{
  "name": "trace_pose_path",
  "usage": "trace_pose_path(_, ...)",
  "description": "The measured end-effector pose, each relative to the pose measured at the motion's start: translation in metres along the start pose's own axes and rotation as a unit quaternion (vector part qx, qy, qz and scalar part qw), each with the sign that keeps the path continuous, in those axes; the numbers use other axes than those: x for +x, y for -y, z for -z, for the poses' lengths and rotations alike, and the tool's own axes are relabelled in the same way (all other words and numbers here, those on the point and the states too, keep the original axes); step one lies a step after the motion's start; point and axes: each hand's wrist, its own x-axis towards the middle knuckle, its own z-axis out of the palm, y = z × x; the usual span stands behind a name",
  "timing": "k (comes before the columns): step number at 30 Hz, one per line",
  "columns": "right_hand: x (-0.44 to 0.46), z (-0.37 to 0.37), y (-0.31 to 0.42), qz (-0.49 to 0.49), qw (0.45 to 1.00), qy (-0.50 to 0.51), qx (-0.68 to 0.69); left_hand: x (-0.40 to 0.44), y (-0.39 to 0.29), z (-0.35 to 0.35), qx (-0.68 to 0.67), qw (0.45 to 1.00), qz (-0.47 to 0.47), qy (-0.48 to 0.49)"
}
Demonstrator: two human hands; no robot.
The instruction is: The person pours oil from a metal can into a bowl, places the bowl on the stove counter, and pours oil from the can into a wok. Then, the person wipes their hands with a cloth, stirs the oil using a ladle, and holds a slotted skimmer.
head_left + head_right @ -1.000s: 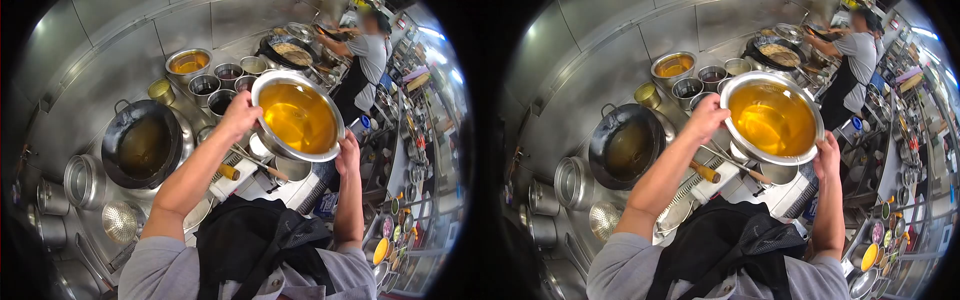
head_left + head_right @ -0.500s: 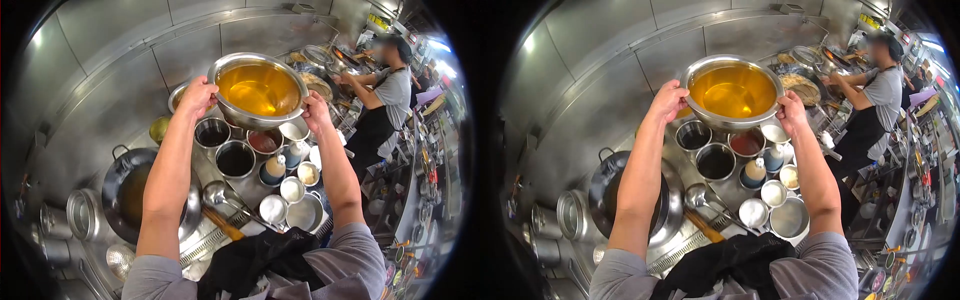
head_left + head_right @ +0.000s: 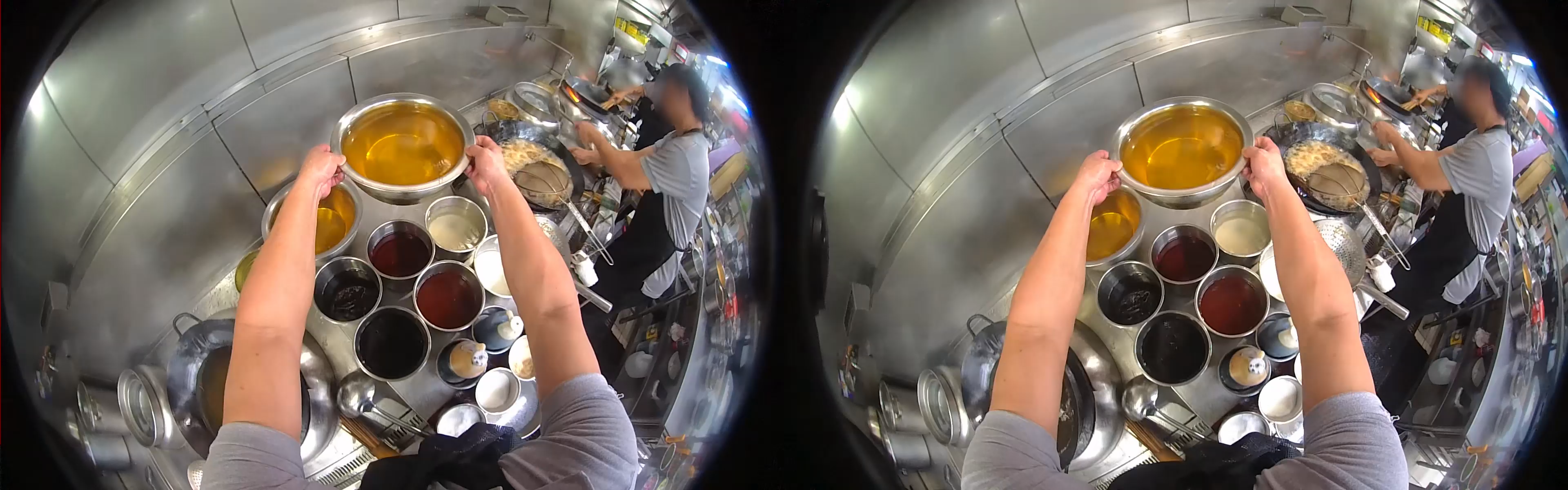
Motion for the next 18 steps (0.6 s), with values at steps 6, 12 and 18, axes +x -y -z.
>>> trace_pose_path(6,0.056,0.013,-0.046,0.001,1.0,-0.003,-0.02,0.058,0.043,-0.005,-0.001,1.0,0.013,-0.008)
trace_pose_path(12,0.082,0.026,-0.09,-0.02,0.997,-0.016,-0.071,0.098,0.081,-0.013,0.058,0.996,0.033,-0.063)
trace_pose_path(18,0.093,0.045,-0.133,-0.057,0.993,-0.042,-0.089,0.122,0.118,-0.012,0.118,0.99,0.068,-0.025)
